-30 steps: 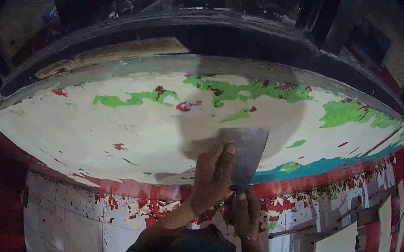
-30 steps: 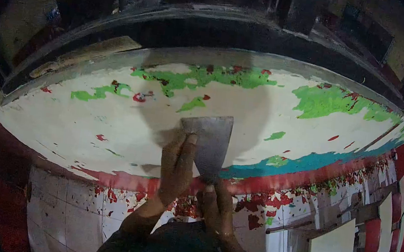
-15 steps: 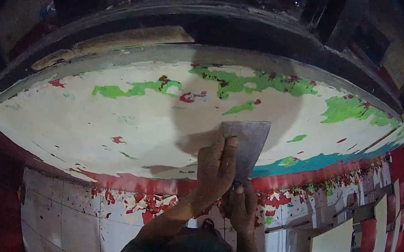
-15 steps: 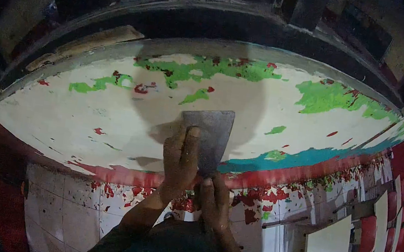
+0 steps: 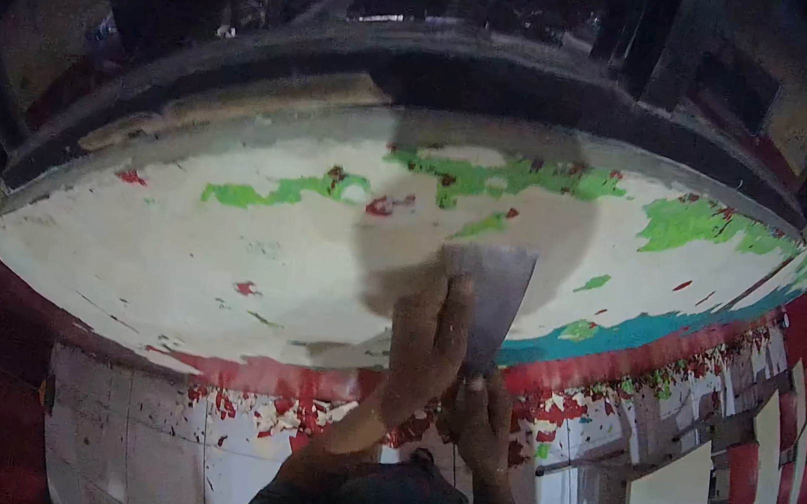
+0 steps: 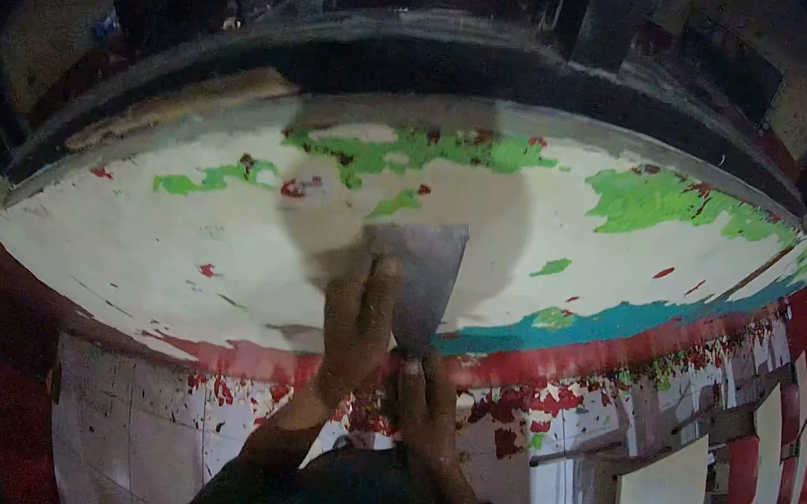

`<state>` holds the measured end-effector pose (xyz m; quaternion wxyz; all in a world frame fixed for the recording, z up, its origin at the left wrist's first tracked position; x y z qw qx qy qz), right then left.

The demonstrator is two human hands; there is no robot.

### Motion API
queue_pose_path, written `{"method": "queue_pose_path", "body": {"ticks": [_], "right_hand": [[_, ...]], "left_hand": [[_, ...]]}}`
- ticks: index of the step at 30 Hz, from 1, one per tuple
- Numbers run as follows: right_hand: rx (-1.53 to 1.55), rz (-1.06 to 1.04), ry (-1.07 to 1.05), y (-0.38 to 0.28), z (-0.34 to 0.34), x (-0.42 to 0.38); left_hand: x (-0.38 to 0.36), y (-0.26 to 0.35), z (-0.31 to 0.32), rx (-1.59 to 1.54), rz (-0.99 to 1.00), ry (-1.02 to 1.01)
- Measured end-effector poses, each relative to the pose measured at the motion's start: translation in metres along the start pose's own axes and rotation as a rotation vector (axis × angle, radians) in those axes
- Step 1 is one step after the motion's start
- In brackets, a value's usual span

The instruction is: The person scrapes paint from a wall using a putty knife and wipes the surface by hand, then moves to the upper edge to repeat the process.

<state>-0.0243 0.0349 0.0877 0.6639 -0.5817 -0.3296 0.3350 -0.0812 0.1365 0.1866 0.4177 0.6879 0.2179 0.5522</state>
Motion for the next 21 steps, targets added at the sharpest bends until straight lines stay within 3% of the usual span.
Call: {"method": "queue_pose_path", "body": {"ticks": [4, 7, 10, 13, 16, 19, 21], "right_hand": [[0.030, -0.018, 0.029, -0.005, -0.001, 0.002], [0.008, 0.074, 0.089, -0.003, -0.011, -0.009], [-0.118, -0.038, 0.083, -0.004, -0.021, 0.005], [-0.008, 0.011, 0.078, -0.012, -0.018, 0.000], [0.077, 0.064, 0.065, -0.006, -0.014, -0.006], [0.079, -0.016, 0.011, -0.016, -0.012, 0.007], [0.048, 0.011, 0.008, -0.015, -0.013, -0.001]], "left_hand": [[0.003, 0.000, 0.004, 0.042, 0.104, 0.012], [-0.004, -0.017, 0.017, -0.051, -0.213, -0.133], [0.005, -0.004, 0.019, -0.036, 0.025, -0.059], [-0.004, 0.000, 0.016, 0.143, 0.131, 0.014], [-0.006, -0.016, 0.025, -0.067, -0.193, -0.128], [0.008, 0.005, 0.021, 0.064, 0.068, -0.062], [0.000, -0.001, 0.020, 0.083, 0.032, -0.058]]}}
Point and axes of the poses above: each hand's wrist, its own x-axis towards the middle knuckle, its own z-axis out of the palm, y = z × x, the point moved 9 cm from there along x, towards the middle knuckle, and after that the axes turned 3 degrees about -x, right-handed, at the moved point
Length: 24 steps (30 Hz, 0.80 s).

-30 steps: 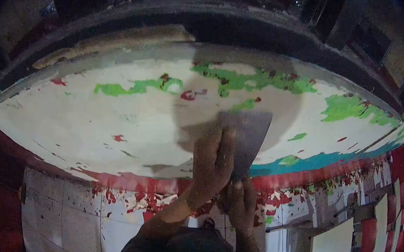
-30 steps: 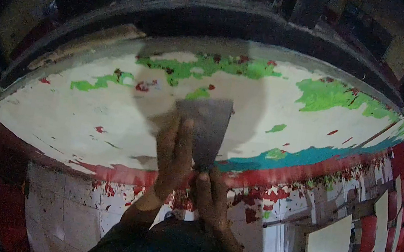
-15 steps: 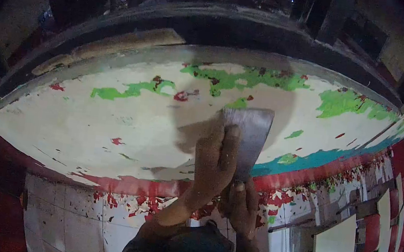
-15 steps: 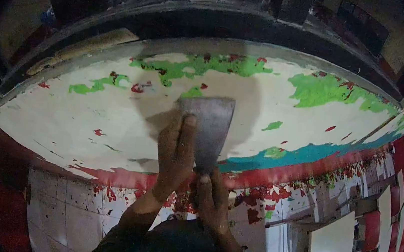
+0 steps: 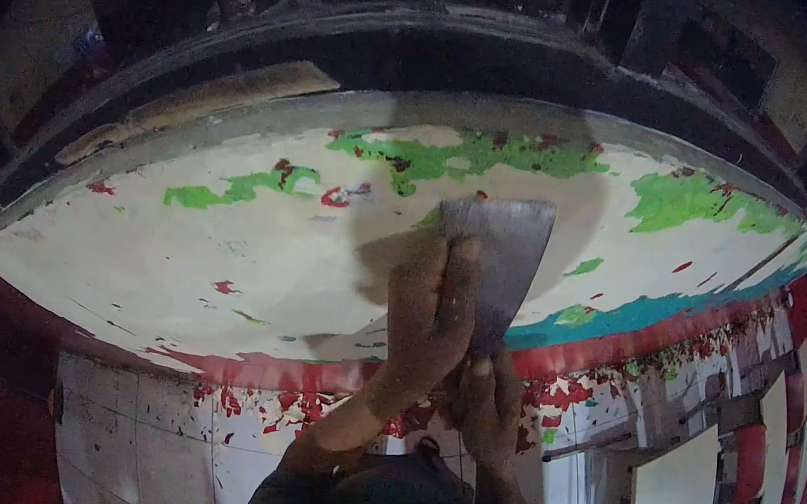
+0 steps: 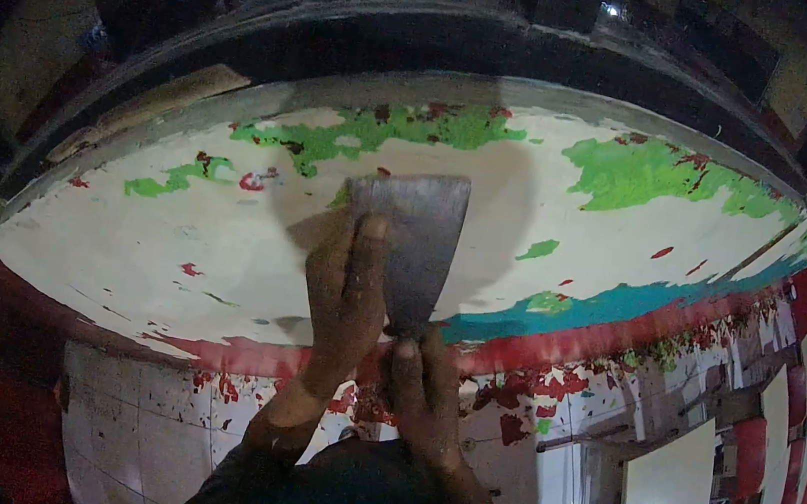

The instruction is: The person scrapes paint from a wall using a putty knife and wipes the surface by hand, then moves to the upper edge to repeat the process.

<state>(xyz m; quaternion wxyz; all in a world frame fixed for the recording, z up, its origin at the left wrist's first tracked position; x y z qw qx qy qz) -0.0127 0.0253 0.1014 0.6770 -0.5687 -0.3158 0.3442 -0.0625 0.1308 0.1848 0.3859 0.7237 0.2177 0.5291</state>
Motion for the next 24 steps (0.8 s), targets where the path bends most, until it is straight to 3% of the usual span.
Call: {"method": "queue_pose_path", "body": {"ticks": [4, 7, 10, 13, 16, 19, 24], "right_hand": [[0.019, 0.128, 0.037, 0.004, -0.002, -0.003], [-0.096, -0.043, -0.033, -0.004, 0.000, 0.005], [-0.094, 0.036, 0.009, 0.007, -0.007, -0.006], [-0.070, 0.030, 0.067, 0.002, -0.002, 0.000], [-0.029, 0.104, -0.047, 0.009, -0.003, -0.009], [-0.080, 0.058, -0.017, 0.006, -0.002, -0.001], [-0.049, 0.066, -0.014, -0.001, 0.000, -0.007]], "left_hand": [[0.002, -0.002, 0.003, -0.082, -0.078, -0.052], [0.003, -0.002, -0.004, -0.012, -0.044, 0.068], [-0.005, -0.010, -0.001, -0.113, -0.116, -0.003], [0.003, 0.002, -0.004, -0.132, -0.002, 0.116], [-0.006, -0.009, -0.003, -0.145, -0.213, 0.011], [-0.003, -0.007, -0.006, -0.020, -0.047, 0.108], [-0.007, -0.009, -0.003, -0.137, -0.196, -0.002]]}}
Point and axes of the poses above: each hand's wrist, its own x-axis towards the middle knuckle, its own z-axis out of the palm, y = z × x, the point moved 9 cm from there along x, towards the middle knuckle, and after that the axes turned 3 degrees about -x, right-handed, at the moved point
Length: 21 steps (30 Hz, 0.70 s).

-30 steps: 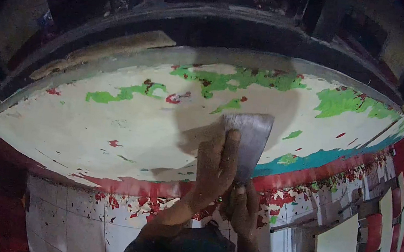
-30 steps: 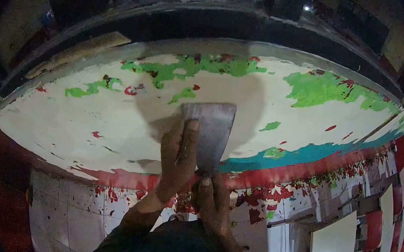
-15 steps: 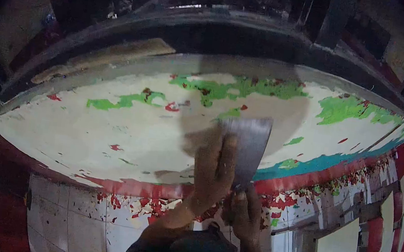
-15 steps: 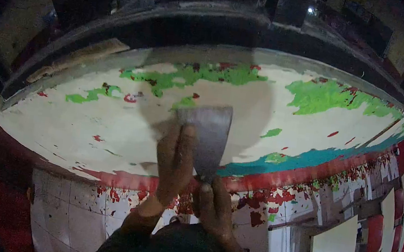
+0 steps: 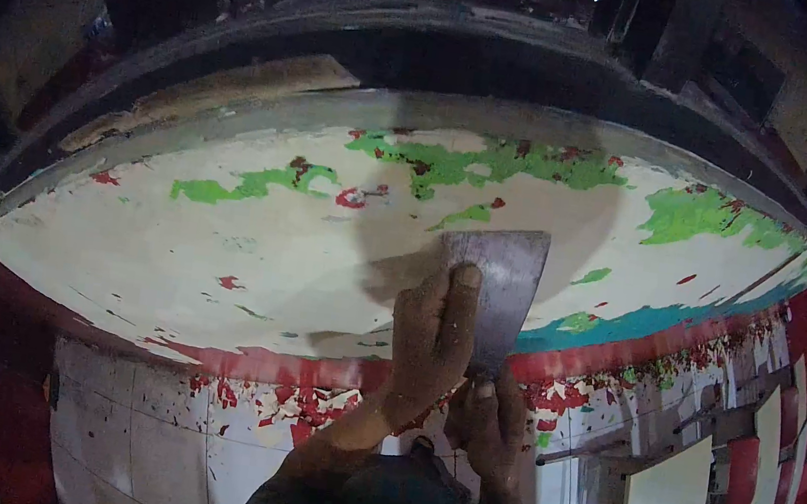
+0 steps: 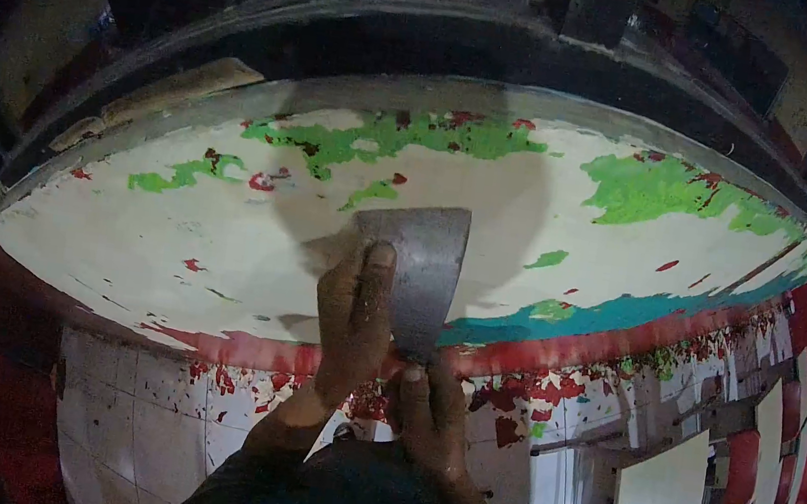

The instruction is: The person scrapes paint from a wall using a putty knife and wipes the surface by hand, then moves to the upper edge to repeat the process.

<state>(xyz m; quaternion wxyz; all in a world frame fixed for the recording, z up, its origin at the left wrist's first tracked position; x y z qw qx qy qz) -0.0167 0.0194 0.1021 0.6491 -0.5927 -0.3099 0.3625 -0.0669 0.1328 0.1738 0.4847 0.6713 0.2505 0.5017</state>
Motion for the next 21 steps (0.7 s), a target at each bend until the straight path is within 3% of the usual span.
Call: {"method": "queue_pose_path", "body": {"ticks": [1, 4, 7, 10, 13, 16, 21], "right_hand": [[-0.004, 0.021, 0.009, 0.000, 0.000, 0.000], [-0.054, -0.050, 0.014, 0.006, -0.005, 0.010], [-0.086, -0.067, -0.002, 0.004, -0.004, -0.002], [-0.071, 0.052, -0.007, 0.004, 0.000, 0.008], [-0.080, 0.021, -0.001, -0.005, 0.002, 0.004], [-0.106, -0.009, 0.029, -0.001, -0.001, 0.005], [-0.048, -0.007, 0.010, 0.001, -0.001, 0.001]], "left_hand": [[0.001, -0.003, 0.001, 0.017, -0.015, -0.023], [0.006, 0.012, -0.005, -0.003, 0.225, 0.151], [-0.002, -0.012, -0.002, -0.039, 0.025, 0.047], [0.004, 0.001, -0.005, 0.003, 0.112, 0.101], [0.002, -0.005, -0.004, -0.029, -0.043, 0.022], [0.002, 0.005, -0.008, 0.038, 0.174, 0.128], [-0.001, -0.006, -0.007, -0.050, 0.034, 0.084]]}}
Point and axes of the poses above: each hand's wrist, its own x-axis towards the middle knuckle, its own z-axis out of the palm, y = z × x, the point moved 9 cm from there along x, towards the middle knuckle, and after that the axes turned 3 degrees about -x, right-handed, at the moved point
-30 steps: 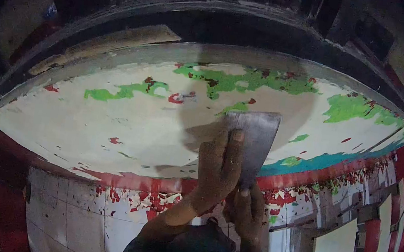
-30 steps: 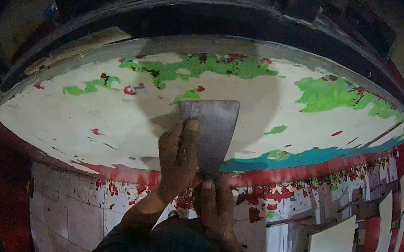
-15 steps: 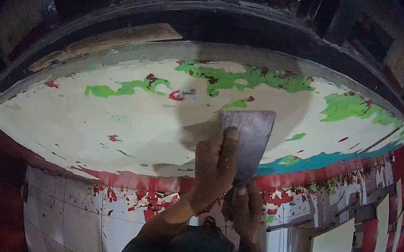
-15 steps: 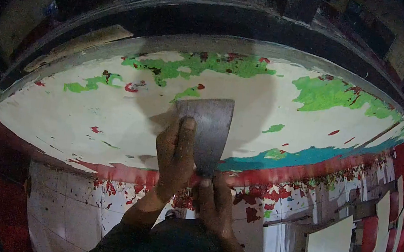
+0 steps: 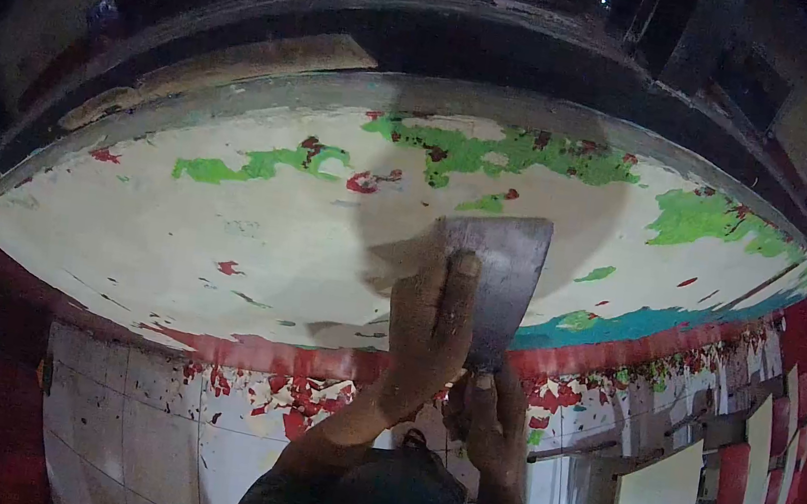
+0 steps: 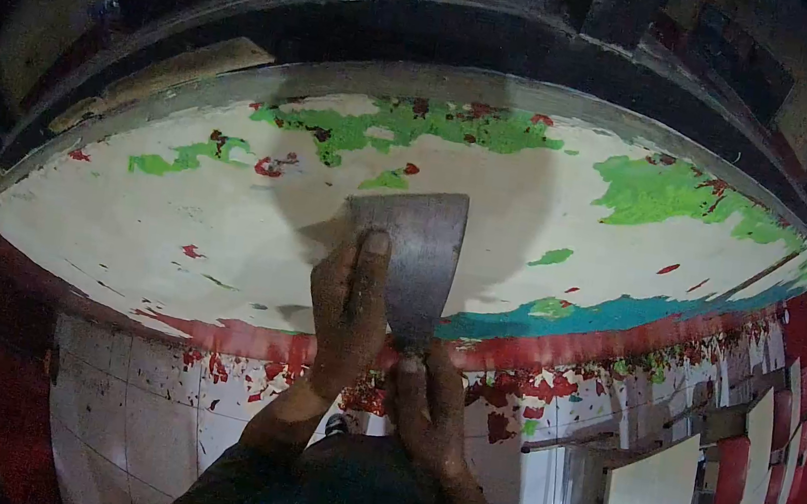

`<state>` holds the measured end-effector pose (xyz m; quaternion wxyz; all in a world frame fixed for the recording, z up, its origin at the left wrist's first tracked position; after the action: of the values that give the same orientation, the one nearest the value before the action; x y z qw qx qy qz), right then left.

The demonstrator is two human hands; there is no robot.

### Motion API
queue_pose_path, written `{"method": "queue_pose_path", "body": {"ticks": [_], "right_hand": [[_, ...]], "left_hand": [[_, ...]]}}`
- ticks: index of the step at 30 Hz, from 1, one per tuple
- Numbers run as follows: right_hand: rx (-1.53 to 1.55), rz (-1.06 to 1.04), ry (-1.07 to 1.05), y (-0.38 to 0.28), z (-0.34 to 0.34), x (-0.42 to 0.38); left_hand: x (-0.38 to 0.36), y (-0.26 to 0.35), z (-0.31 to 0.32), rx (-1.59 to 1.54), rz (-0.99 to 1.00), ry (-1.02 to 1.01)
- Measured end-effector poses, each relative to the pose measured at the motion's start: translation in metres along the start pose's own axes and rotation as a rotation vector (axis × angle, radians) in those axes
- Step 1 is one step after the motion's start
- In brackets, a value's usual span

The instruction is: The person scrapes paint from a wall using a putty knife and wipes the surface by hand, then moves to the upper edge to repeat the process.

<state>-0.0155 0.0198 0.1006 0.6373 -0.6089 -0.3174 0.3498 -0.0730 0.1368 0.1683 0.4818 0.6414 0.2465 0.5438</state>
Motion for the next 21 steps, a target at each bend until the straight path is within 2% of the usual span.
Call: {"method": "queue_pose_path", "body": {"ticks": [4, 6, 10, 13, 17, 19, 21], "right_hand": [[-0.041, 0.100, -0.026, 0.004, 0.001, 0.006], [-0.005, 0.067, -0.032, 0.002, 0.001, 0.004], [0.006, 0.074, -0.032, 0.001, 0.001, 0.004], [-0.086, -0.076, -0.023, 0.000, 0.003, 0.007], [-0.034, -0.009, -0.037, 0.004, 0.002, 0.007], [-0.046, -0.021, -0.048, 0.004, 0.003, 0.011], [-0.047, -0.035, -0.024, 0.000, 0.002, 0.005]], "left_hand": [[0.005, 0.006, 0.000, -0.003, -0.032, 0.024], [0.004, 0.004, 0.000, 0.011, -0.026, -0.013], [0.006, 0.007, -0.001, 0.014, 0.084, 0.021], [0.005, 0.004, -0.002, -0.032, -0.003, -0.023], [0.003, 0.003, -0.004, 0.045, 0.056, 0.011], [0.009, 0.006, -0.004, -0.031, 0.031, 0.052], [0.002, 0.001, -0.003, -0.044, -0.059, -0.009]]}}
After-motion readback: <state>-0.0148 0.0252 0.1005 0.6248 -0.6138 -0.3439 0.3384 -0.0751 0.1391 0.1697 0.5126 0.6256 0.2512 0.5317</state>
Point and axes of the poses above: each hand's wrist, its own x-axis towards the middle knuckle, its own z-axis out of the palm, y = z × x, the point moved 9 cm from there along x, towards the middle knuckle, and after that the axes turned 3 degrees about -x, right-handed, at the moved point
